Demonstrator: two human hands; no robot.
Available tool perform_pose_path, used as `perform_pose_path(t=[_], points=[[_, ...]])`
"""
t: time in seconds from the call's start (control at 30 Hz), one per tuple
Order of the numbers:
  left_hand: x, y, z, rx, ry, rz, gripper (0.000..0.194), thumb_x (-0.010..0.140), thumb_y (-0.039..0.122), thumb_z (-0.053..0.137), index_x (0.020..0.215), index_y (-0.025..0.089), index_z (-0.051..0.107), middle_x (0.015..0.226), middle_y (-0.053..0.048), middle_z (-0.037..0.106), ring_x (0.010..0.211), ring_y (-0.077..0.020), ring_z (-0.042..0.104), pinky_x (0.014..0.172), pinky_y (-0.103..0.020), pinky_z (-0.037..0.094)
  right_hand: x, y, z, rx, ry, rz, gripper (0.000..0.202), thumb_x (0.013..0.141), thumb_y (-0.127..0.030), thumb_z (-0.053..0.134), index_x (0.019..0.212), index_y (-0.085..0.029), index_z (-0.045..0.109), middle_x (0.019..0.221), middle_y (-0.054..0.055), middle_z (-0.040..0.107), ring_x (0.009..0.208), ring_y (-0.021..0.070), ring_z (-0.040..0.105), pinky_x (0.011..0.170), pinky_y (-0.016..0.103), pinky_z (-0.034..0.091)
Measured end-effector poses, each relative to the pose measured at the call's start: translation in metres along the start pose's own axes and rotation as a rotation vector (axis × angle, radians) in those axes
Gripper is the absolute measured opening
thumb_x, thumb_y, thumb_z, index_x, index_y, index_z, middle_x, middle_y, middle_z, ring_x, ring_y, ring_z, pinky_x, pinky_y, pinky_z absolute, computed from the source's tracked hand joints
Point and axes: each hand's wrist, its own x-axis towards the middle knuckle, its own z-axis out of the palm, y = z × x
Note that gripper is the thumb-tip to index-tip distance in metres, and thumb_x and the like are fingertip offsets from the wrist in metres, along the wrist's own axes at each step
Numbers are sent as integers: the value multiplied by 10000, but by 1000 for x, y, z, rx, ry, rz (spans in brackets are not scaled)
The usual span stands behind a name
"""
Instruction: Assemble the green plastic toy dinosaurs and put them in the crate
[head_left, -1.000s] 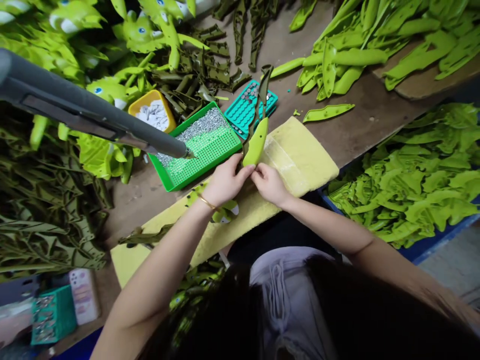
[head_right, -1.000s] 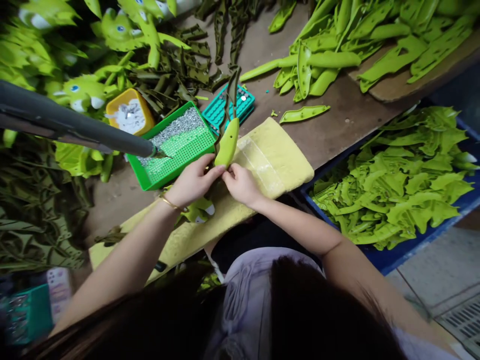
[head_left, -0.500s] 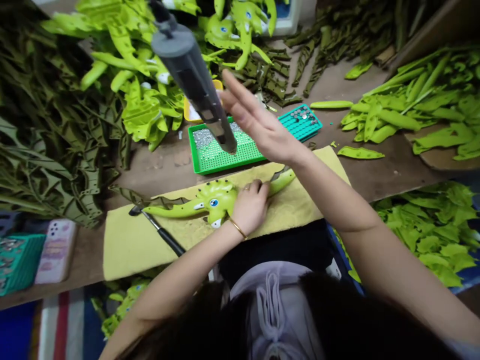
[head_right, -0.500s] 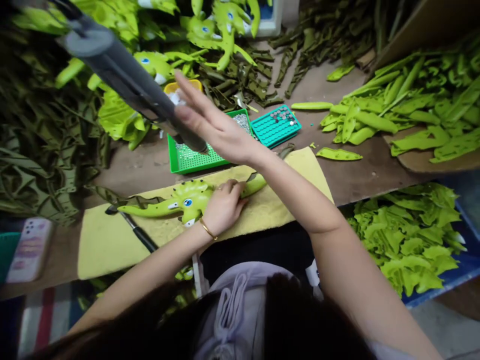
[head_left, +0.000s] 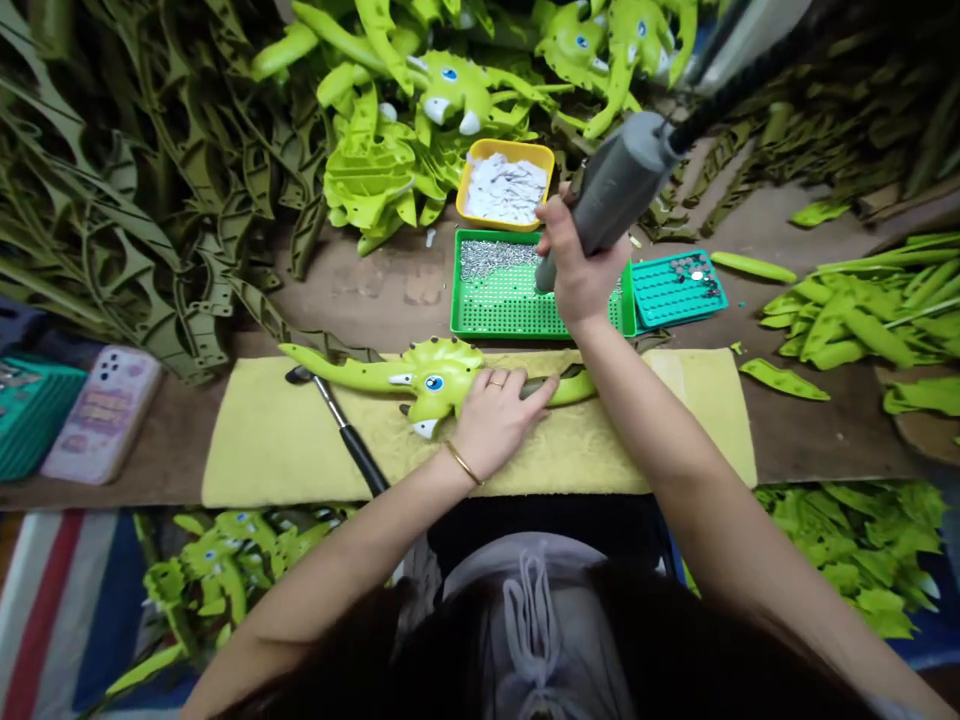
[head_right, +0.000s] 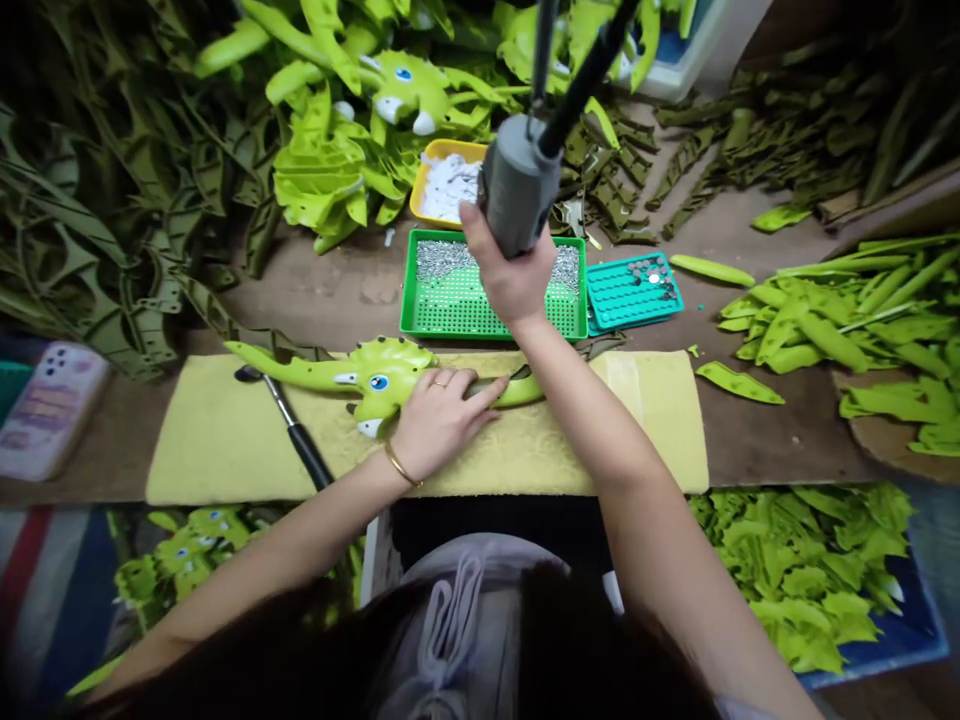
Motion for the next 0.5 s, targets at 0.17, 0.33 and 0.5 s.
perform_pose_path(t=[0.17, 0.33, 0.5], points=[[-1, -1, 1, -59, 0, 18, 390, 944, 356, 467, 1318, 284, 555, 974, -102, 634, 885, -243, 578, 824, -398, 424, -4, 12, 11, -82, 203, -13, 504, 897, -611, 372, 1124, -210, 577, 919, 73, 654, 864, 173, 673, 779, 350, 560], [0, -3, 1, -72, 1, 27, 390, 940, 357, 477, 1313, 277, 560, 964, -97, 634, 879, -244, 577, 815, -400, 421, -9, 10, 12, -91, 193, -50, 483, 906, -605, 358, 1072, -209, 579, 915, 64, 636, 877, 178, 677, 772, 357, 571], [-1, -3, 2, -46, 13, 36, 389, 949, 353, 462, 1321, 276, 549, 949, -89, 629, 873, -235, 580, 817, -394, 418, -10, 0, 14, -24, 237, -27, 392, 873, -574, 458, 995, -220, 574, 923, 66, 621, 819, 180, 659, 780, 371, 563]])
